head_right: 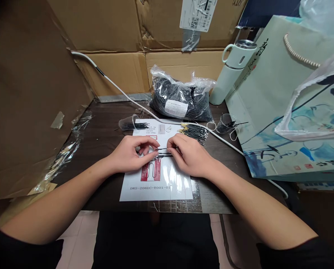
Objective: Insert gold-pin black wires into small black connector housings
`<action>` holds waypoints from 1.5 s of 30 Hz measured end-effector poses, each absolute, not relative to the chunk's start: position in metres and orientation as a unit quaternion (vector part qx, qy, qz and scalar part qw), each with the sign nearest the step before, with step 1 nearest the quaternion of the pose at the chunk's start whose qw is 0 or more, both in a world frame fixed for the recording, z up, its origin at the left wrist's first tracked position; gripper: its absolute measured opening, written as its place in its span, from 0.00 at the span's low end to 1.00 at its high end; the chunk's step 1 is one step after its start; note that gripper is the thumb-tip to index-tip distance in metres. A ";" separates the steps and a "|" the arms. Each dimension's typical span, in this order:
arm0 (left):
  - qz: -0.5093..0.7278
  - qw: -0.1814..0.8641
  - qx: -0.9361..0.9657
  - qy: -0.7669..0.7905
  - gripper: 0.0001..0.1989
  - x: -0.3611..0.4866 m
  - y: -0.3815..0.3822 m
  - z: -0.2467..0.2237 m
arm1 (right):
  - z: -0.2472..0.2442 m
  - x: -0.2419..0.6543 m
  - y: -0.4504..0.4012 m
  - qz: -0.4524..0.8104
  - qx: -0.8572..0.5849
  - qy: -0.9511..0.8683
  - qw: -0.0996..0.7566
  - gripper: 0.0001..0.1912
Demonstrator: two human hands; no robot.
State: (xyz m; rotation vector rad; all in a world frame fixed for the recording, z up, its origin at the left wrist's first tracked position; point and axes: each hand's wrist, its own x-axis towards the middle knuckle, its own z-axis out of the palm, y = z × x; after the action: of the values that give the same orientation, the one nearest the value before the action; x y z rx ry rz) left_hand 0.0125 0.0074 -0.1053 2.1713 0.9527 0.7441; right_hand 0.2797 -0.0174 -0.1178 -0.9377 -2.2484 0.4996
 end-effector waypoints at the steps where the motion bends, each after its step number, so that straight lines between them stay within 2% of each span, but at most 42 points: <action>1: 0.285 0.313 0.833 0.357 0.07 0.012 0.008 -0.105 | -0.118 0.280 -0.017 0.192 -0.359 -0.856 0.320 0.04; 5: 0.287 0.256 0.859 0.337 0.10 0.006 0.014 -0.105 | -0.119 0.282 -0.015 0.196 -0.373 -0.853 0.308 0.05; 10: 0.273 0.173 0.865 0.383 0.08 -0.002 0.025 -0.109 | -0.122 0.285 -0.010 0.197 -0.387 -0.859 0.270 0.05; 19: 0.218 0.144 0.873 0.412 0.12 -0.001 0.027 -0.119 | -0.126 0.281 -0.008 0.202 -0.379 -0.866 0.256 0.05; 23: 0.238 0.164 0.871 0.397 0.11 0.000 0.026 -0.117 | -0.125 0.280 -0.009 0.214 -0.375 -0.861 0.267 0.04; 30: 0.273 0.276 0.861 0.328 0.08 0.010 0.015 -0.110 | -0.123 0.278 -0.012 0.215 -0.365 -0.854 0.302 0.04; 45: 0.282 0.276 0.861 0.321 0.05 0.014 0.012 -0.113 | -0.122 0.276 -0.014 0.213 -0.356 -0.852 0.319 0.04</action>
State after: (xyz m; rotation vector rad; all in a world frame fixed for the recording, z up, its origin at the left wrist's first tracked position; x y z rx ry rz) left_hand 0.0139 0.0122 -0.1132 2.3137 0.8620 0.7564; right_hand 0.2761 -0.0143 -0.1223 -0.9364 -2.2413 0.5596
